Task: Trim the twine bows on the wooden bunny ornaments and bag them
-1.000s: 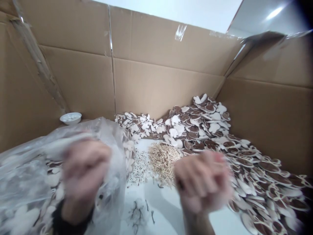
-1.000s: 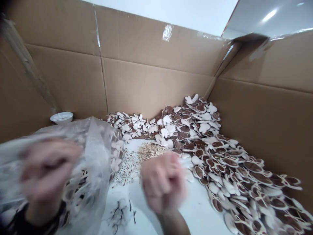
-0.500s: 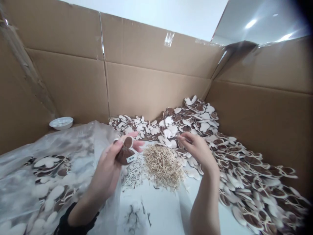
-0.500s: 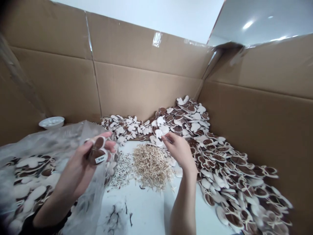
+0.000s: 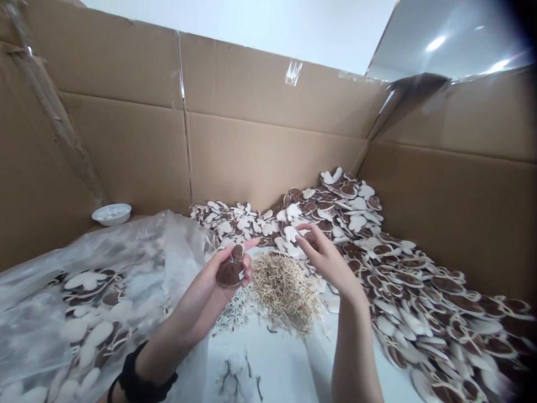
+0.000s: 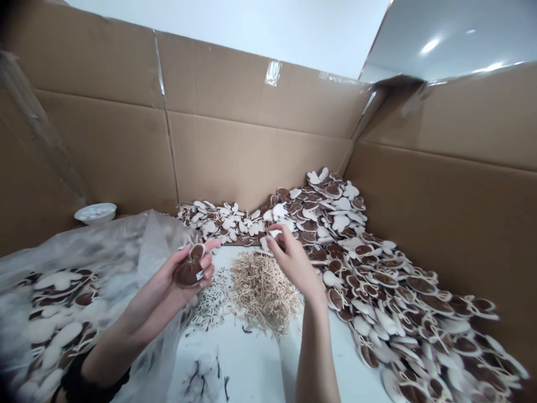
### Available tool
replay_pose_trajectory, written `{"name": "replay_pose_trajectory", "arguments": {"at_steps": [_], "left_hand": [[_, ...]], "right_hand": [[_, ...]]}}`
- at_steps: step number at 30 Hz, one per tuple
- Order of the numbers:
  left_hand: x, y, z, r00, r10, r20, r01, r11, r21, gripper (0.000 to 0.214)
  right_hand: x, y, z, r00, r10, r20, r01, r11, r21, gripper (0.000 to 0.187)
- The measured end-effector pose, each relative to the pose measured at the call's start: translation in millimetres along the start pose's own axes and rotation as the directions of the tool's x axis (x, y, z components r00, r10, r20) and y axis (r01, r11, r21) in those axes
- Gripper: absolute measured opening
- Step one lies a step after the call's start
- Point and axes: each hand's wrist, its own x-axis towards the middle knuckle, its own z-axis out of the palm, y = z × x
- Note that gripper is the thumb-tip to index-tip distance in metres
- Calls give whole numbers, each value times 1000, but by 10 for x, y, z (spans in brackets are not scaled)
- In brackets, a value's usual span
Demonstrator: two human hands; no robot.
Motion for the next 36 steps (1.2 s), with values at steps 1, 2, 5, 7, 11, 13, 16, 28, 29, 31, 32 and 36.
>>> {"name": "replay_pose_trajectory", "arguments": {"at_steps": [1,2,5,7,11,13,16,28,29,31,32,36], "left_hand": [[0,-5,-2,1000,13,-13,-13,1000,10,38],[0,-8,-5,999,32,-28,-31,999,23,39],[-8,-9,-9,993,91,-73,-87,995,54,41],[-14,-10,-7,990,105,-97,-100,993,57,43],[-16,-30,3,975,144,-170,-135,989,66,42],[-13,-48,-1,964,192,-185,-177,980,93,41],[-12,-77,-20,951,260,-168,-233,958,164,43],[-4,-187,6,919,370,-137,-276,852,445,45],[2,-206,6,920,371,-127,-278,846,454,45],[14,-247,0,917,388,-96,-304,834,461,44],[19,-267,-4,911,404,-81,-324,824,464,44],[24,-327,-10,892,446,-79,-356,798,487,44]], "right_hand": [[-61,-108,60,999,-39,-23,41,990,136,28],[-134,-220,134,996,-83,-19,85,956,279,25],[-377,-524,402,991,-117,58,80,896,437,20],[-505,-670,567,984,-155,83,111,913,393,20],[-575,-814,760,969,-204,142,147,931,333,21],[-550,-833,797,969,-198,145,139,930,340,22],[-519,-836,817,974,-185,134,133,936,325,24],[-509,-812,847,990,-119,73,50,790,610,20],[-506,-807,851,992,-103,77,27,750,661,21],[-500,-796,855,992,-78,98,-20,673,740,24],[-497,-790,855,992,-74,106,-34,638,770,25],[-471,-754,848,990,-100,99,-33,519,854,30]]}}
